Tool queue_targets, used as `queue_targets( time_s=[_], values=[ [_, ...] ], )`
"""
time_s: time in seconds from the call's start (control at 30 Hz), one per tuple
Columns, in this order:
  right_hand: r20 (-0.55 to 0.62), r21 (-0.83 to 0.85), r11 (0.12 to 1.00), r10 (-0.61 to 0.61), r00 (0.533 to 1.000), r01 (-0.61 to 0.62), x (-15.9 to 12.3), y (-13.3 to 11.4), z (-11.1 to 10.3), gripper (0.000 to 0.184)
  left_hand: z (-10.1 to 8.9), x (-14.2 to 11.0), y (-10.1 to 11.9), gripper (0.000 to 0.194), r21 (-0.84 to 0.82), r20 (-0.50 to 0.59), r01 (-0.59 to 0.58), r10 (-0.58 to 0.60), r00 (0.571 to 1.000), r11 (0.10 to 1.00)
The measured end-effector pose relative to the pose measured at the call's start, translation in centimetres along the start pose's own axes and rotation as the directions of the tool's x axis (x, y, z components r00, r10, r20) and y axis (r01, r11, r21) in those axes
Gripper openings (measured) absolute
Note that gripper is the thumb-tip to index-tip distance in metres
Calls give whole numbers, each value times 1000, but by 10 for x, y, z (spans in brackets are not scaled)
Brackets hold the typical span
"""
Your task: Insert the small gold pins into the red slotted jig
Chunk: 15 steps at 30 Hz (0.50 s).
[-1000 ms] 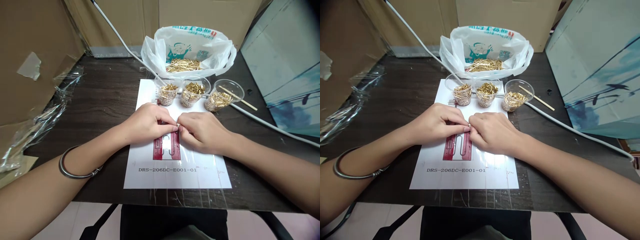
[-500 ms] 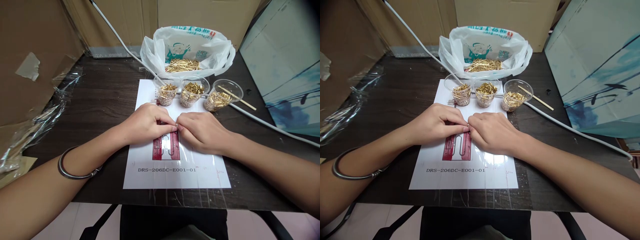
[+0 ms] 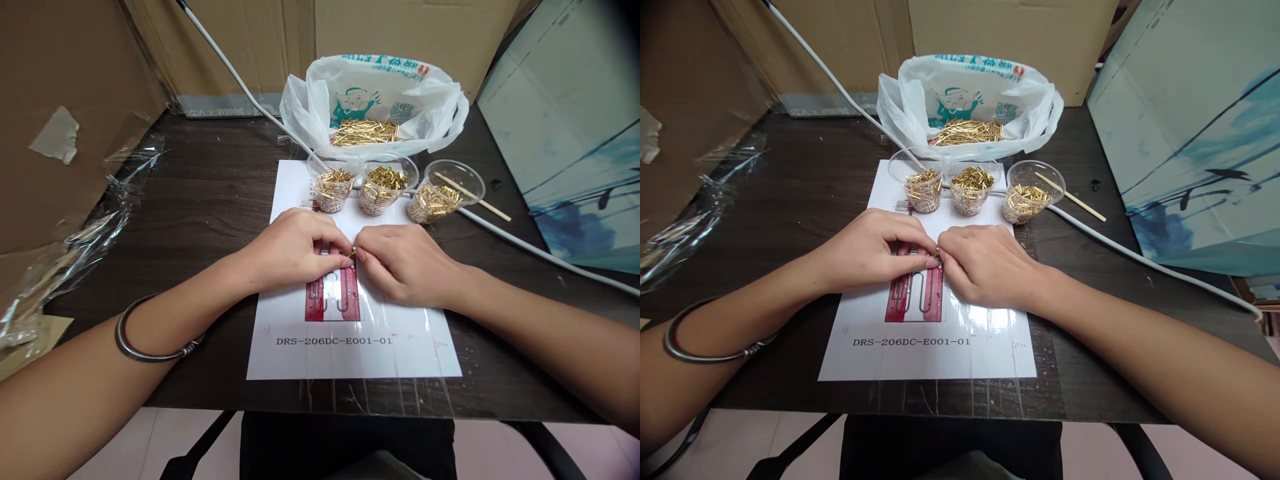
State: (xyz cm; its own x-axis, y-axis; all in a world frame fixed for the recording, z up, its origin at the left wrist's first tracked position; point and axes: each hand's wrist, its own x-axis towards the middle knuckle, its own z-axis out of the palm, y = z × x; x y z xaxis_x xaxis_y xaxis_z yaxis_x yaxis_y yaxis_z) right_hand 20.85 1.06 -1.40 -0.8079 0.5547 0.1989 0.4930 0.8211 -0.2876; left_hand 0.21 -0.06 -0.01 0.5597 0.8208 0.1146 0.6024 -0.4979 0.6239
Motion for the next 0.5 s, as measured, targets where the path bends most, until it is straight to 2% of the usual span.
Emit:
queue_targets(
  time_s=[0.13, 0.3, 0.5],
  values=[
    [-4, 2, 1000, 12, 1000, -12, 0, 0, 0, 21, -1, 0, 0, 15, -9, 8, -5, 5, 1000, 1000],
    [-5, -3, 1000, 10, 1000, -10, -1, 1, 0, 22, -3, 0, 0, 11, -26, -38, 46, -47, 998, 999],
    [-15, -1, 1000, 1, 1000, -1, 0, 0, 0, 20, -3, -1, 0, 10, -41, -9, 38, -39, 999, 998]
  ],
)
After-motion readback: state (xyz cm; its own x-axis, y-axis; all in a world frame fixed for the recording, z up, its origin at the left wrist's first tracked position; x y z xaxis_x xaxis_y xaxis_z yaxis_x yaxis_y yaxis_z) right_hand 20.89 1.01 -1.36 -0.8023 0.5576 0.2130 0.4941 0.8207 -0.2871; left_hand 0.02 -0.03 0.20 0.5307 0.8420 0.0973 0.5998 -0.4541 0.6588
